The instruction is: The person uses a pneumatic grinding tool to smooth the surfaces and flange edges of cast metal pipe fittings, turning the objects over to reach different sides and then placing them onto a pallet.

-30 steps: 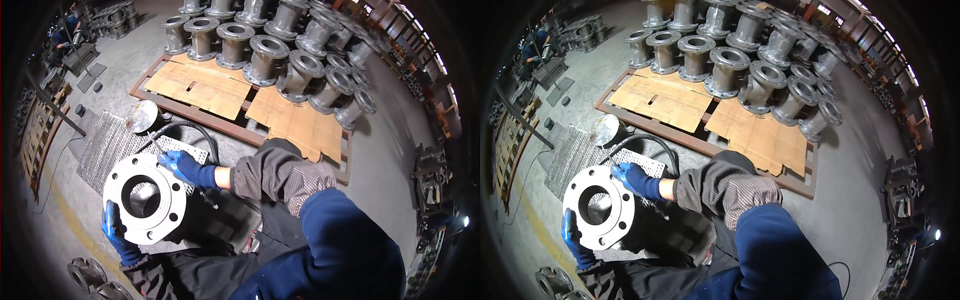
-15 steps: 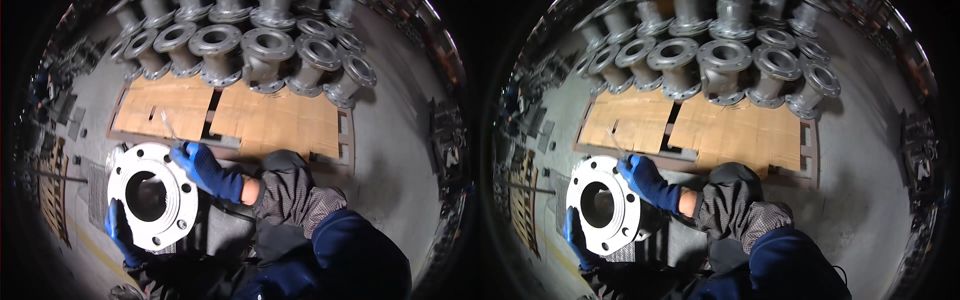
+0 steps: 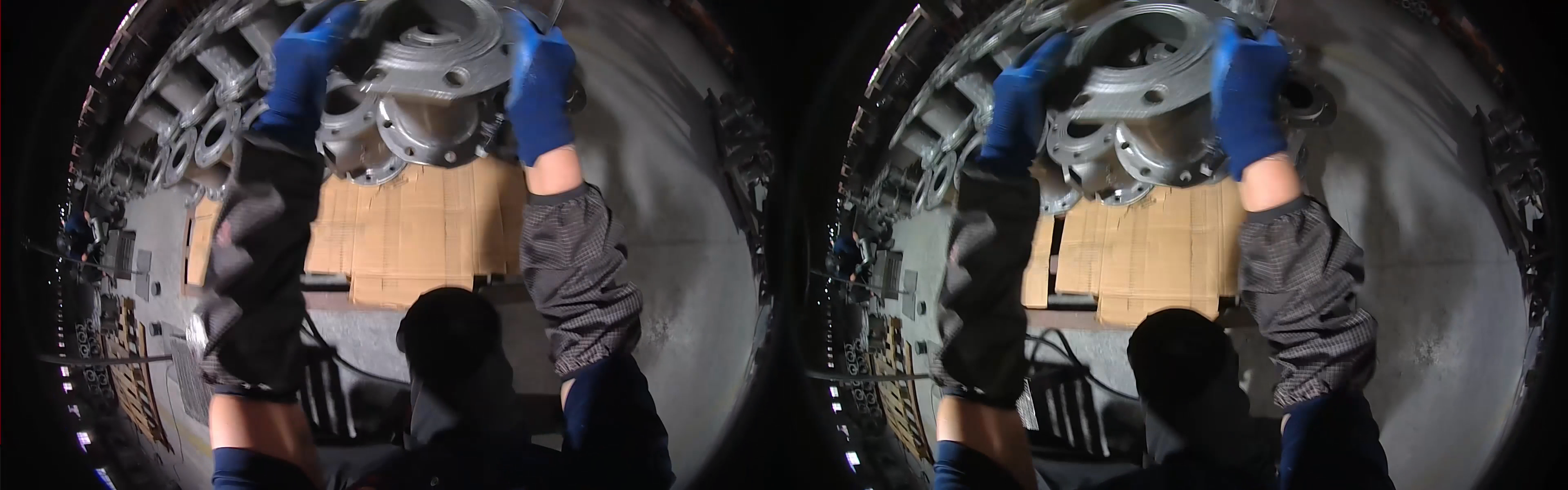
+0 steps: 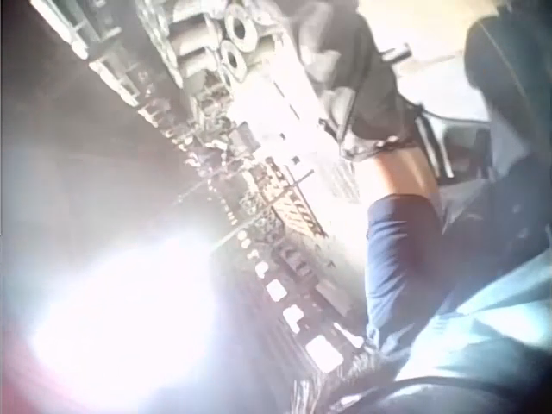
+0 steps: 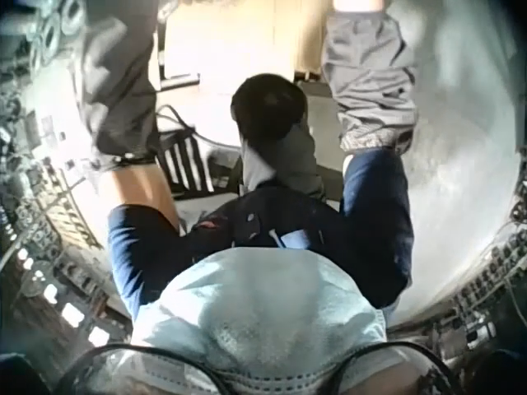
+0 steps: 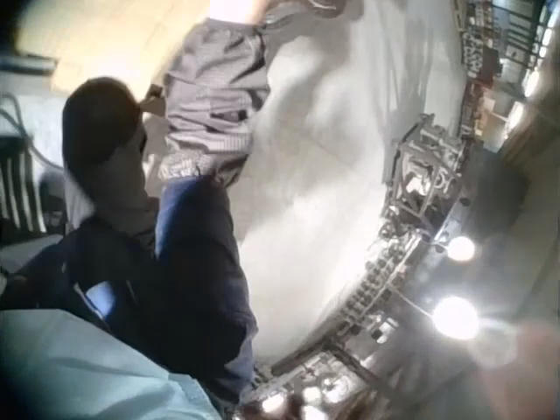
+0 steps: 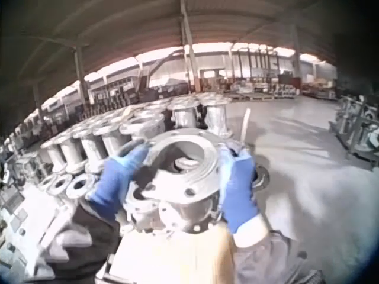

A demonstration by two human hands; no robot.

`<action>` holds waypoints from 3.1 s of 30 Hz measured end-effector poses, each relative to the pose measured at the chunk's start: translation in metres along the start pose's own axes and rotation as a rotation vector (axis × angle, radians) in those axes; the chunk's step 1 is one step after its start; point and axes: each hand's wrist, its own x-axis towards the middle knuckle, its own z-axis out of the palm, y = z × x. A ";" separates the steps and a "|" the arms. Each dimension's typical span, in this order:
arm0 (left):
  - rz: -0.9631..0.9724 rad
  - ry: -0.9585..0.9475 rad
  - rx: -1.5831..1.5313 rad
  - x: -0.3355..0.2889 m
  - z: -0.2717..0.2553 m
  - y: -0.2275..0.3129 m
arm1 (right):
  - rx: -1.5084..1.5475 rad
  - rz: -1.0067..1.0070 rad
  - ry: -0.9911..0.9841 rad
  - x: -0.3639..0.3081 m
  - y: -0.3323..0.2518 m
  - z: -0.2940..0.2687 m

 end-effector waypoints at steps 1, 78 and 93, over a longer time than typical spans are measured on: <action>-0.054 -0.059 0.067 0.011 0.032 0.025 | 0.070 0.090 0.026 0.021 0.020 -0.002; 0.517 -0.101 1.022 -0.015 0.068 -0.129 | -0.853 -0.270 -0.603 -0.019 0.202 -0.070; -1.046 0.826 0.369 -0.604 0.020 0.042 | -0.547 -0.434 -0.917 -0.151 0.146 -0.065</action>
